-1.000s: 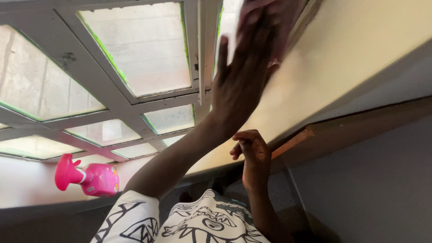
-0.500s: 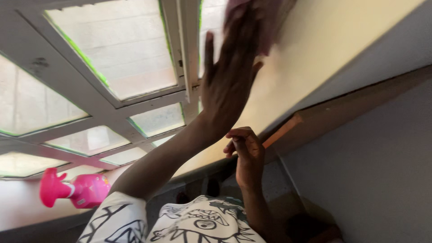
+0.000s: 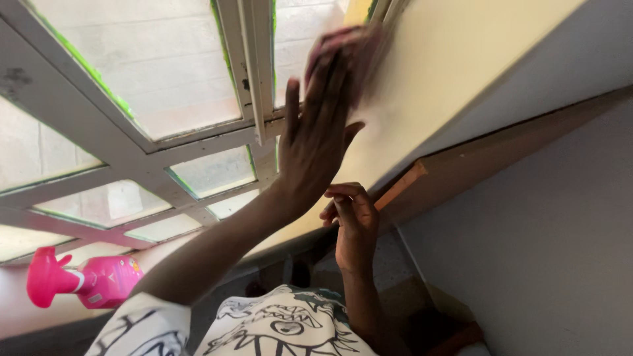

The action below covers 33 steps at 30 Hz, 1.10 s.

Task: The person sprays a cleaning solution onto a multi-pane window and wipes the glass and frame with a cloth. They then wipe the windowsill and fold the cloth while continuing to clean the area.

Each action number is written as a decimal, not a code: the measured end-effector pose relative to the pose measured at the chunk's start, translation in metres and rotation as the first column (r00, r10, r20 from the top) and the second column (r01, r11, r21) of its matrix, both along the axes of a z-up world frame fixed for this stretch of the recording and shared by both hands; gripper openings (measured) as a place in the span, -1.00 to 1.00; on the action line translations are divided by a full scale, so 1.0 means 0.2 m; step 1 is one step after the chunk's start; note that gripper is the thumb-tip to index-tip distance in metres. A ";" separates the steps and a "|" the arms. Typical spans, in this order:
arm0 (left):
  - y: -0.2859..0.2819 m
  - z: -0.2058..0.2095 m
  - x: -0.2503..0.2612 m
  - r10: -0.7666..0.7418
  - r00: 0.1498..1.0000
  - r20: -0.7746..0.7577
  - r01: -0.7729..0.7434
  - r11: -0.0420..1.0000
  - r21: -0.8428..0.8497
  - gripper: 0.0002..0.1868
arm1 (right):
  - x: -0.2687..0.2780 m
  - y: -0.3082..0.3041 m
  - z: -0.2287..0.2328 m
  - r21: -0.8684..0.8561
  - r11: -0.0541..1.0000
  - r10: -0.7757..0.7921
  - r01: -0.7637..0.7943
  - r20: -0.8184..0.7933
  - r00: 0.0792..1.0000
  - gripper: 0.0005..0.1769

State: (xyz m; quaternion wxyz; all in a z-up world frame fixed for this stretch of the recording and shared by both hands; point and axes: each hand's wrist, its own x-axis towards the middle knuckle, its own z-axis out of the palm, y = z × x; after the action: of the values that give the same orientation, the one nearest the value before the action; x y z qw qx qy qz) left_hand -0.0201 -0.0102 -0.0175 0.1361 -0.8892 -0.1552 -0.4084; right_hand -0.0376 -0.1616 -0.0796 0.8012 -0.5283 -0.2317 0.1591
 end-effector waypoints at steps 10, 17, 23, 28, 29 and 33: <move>0.00 0.15 0.01 -0.126 0.992 0.034 0.130 0.972 -0.197 -0.13 | 0.04 0.06 -0.04 0.056 0.997 0.045 -0.045 -0.006 0.999 -0.91; 0.05 0.25 -0.05 -0.109 0.993 0.043 0.114 0.979 -0.168 -0.18 | 0.04 0.05 0.01 0.012 1.000 0.012 -0.012 -0.007 1.000 -0.85; 0.07 0.15 -0.14 -0.075 0.997 -0.013 0.073 0.991 -0.110 -0.21 | 0.03 0.03 -0.01 0.018 1.000 0.024 -0.023 -0.023 0.999 -0.86; 0.12 0.09 -0.16 -0.063 0.998 0.022 0.062 0.998 0.027 -0.36 | 0.05 0.02 -0.01 -0.013 1.000 -0.024 0.024 -0.053 0.998 -0.86; 0.13 0.11 -0.16 -0.044 0.999 0.008 0.044 0.998 0.045 -0.38 | 0.04 0.03 -0.01 0.005 1.000 -0.002 0.002 -0.046 0.999 -0.86; 0.11 0.14 -0.16 0.044 0.996 -0.080 -0.037 0.995 0.090 -0.39 | 0.02 0.06 -0.01 0.031 0.998 0.062 -0.061 -0.021 0.998 -0.86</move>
State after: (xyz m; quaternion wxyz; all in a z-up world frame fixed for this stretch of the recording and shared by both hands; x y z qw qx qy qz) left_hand -0.0515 0.0128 0.0111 0.1897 -0.8949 -0.1494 -0.3753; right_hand -0.0329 -0.1495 -0.0823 0.8064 -0.5069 -0.2414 0.1859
